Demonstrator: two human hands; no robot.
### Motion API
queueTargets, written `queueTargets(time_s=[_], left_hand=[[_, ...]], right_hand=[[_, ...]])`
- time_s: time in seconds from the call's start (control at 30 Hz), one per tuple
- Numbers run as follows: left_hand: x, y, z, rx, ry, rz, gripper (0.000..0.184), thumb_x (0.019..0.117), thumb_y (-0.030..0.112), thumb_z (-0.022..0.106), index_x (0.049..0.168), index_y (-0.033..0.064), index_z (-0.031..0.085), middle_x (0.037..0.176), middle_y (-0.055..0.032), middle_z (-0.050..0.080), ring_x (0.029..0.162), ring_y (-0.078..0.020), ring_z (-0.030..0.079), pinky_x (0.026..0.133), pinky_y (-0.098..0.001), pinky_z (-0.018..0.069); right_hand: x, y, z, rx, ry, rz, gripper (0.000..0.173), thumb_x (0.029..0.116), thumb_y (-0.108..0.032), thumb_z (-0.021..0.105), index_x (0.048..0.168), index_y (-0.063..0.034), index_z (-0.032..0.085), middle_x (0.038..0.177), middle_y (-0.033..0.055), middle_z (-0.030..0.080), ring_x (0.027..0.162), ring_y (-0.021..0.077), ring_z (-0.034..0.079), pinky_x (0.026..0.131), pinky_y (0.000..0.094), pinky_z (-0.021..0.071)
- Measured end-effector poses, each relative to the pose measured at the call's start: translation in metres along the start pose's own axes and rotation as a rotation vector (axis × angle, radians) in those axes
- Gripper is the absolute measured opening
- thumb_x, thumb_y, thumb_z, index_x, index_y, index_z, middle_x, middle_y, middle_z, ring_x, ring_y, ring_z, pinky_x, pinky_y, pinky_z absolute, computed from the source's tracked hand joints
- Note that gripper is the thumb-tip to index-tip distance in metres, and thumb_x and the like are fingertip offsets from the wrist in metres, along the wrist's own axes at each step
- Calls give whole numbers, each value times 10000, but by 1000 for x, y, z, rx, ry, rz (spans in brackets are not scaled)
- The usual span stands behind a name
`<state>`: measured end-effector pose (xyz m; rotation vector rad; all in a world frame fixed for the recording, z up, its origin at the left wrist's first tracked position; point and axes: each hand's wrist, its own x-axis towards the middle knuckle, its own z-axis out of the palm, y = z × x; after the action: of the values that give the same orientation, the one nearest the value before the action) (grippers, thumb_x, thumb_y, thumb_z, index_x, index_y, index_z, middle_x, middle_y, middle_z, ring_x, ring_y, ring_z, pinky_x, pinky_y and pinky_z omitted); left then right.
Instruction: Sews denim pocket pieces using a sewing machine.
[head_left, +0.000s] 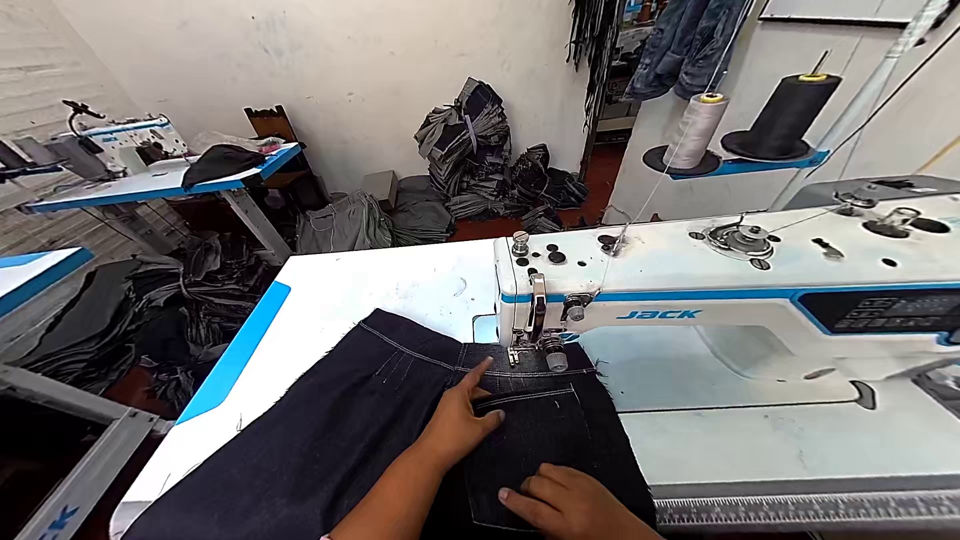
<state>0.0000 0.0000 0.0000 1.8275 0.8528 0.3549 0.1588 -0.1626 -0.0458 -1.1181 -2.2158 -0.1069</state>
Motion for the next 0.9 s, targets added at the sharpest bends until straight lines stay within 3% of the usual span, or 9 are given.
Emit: queueTargets(time_s=[0.03, 0.1, 0.17, 0.23, 0.3, 0.37, 0.5, 0.8, 0.9], left_hand=[[5, 9, -3, 157, -68, -38, 583, 970, 115, 653, 1508, 8, 457, 1367, -177, 637, 1235, -239, 641, 1094, -379, 482], [15, 20, -9, 376, -167, -47, 395, 1004, 112, 620, 1389, 26, 604, 1395, -161, 627, 1313, -236, 591, 1150, -383, 422], [22, 21, -15, 486, -209, -52, 348, 1036, 149, 587, 1365, 50, 639, 1398, -145, 632, 1338, -236, 575, 1166, -400, 400], [23, 13, -18, 487, -167, -34, 347, 1037, 182, 591, 1354, 58, 660, 1378, -147, 646, 1331, -237, 581, 1165, -390, 400], [20, -5, -19, 369, -52, 26, 312, 998, 199, 651, 1256, 38, 720, 1278, -149, 699, 1242, -213, 639, 1113, -358, 453], [18, -17, -17, 258, 28, 44, 257, 953, 180, 707, 1147, 20, 754, 1142, -133, 738, 1087, -162, 685, 1005, -314, 516], [22, -15, -22, 224, -44, -26, 180, 935, 125, 716, 1077, 19, 748, 1025, -88, 725, 943, -99, 657, 891, -271, 522], [26, -8, -31, 287, -128, -70, 177, 930, 155, 754, 1070, 46, 748, 964, -47, 722, 870, -67, 649, 837, -254, 524], [30, -4, -31, 316, -170, -107, 189, 936, 168, 753, 1082, 48, 744, 973, -52, 724, 882, -75, 653, 852, -265, 525]], right_hand=[[-5, 2, -7, 63, 2, 64, 350, 895, -45, 672, 1238, -104, 708, 973, 111, 732, 889, 273, 712, 789, 380, 593], [-15, 15, -15, 68, -13, 141, 474, 817, -114, 710, 1289, -150, 688, 1242, 94, 716, 1186, 292, 667, 993, 458, 540], [-20, 30, -17, 22, -89, 197, 609, 695, -66, 705, 1292, -186, 708, 1418, 64, 640, 1363, 337, 557, 1074, 561, 470], [-19, 31, -16, 43, -168, 257, 697, 614, 101, 710, 1264, -147, 739, 1435, 83, 630, 1385, 398, 528, 1085, 631, 443], [-21, 25, -15, 60, -202, 300, 692, 639, 155, 705, 1281, -101, 724, 1437, 108, 625, 1392, 413, 516, 1113, 617, 422], [-28, 22, -11, -9, -184, 275, 640, 686, 79, 689, 1294, -123, 711, 1430, 84, 634, 1385, 364, 536, 1122, 545, 436], [-32, 29, -8, -79, -154, 186, 545, 737, -30, 639, 1259, -163, 721, 1409, 47, 652, 1374, 309, 555, 1124, 469, 446], [-35, 26, -5, -119, -149, 118, 481, 813, -69, 640, 1281, -167, 690, 1422, 43, 640, 1411, 265, 516, 1159, 411, 411], [-36, 25, -6, -103, -153, 134, 507, 787, -32, 641, 1274, -162, 695, 1421, 44, 641, 1410, 264, 519, 1161, 410, 410]])
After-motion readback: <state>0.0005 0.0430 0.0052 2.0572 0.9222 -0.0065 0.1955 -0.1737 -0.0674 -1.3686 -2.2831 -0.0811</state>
